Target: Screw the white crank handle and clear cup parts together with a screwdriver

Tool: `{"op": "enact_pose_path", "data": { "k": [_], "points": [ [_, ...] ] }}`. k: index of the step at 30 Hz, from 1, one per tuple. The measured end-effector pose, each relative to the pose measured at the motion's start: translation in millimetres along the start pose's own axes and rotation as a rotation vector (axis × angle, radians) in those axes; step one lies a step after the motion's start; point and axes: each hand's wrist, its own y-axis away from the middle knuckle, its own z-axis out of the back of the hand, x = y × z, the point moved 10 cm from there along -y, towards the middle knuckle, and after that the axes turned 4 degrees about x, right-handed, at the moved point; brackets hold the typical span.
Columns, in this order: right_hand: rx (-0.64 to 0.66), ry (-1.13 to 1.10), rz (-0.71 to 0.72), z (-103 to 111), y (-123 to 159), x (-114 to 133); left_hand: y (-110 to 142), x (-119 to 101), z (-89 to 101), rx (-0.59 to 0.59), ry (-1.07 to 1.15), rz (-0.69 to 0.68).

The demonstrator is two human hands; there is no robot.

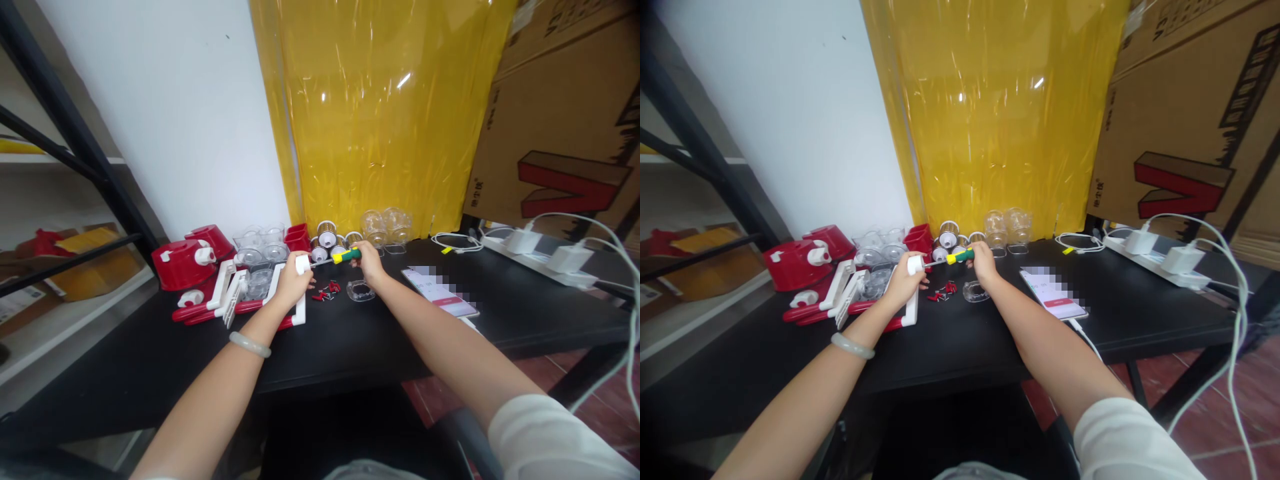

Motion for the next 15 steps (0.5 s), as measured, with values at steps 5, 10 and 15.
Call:
{"op": "enact_pose_path", "data": {
  "k": [5, 10, 15],
  "points": [
    [0.016, 0.063, 0.015, -0.3, -0.6, -2.2, 1.6, -4.9, 0.6, -0.006, -0.009, -0.005],
    [0.009, 0.118, 0.025, 2.5, -2.6, -5.1, 0.8, -4.3, 0.6, -0.006, -0.02, -0.016],
    [0.014, -0.014, -0.007, 1.1, -4.0, -8.5, -0.6, -2.6, 1.1, -0.008, -0.038, -0.029]
  ]
}}
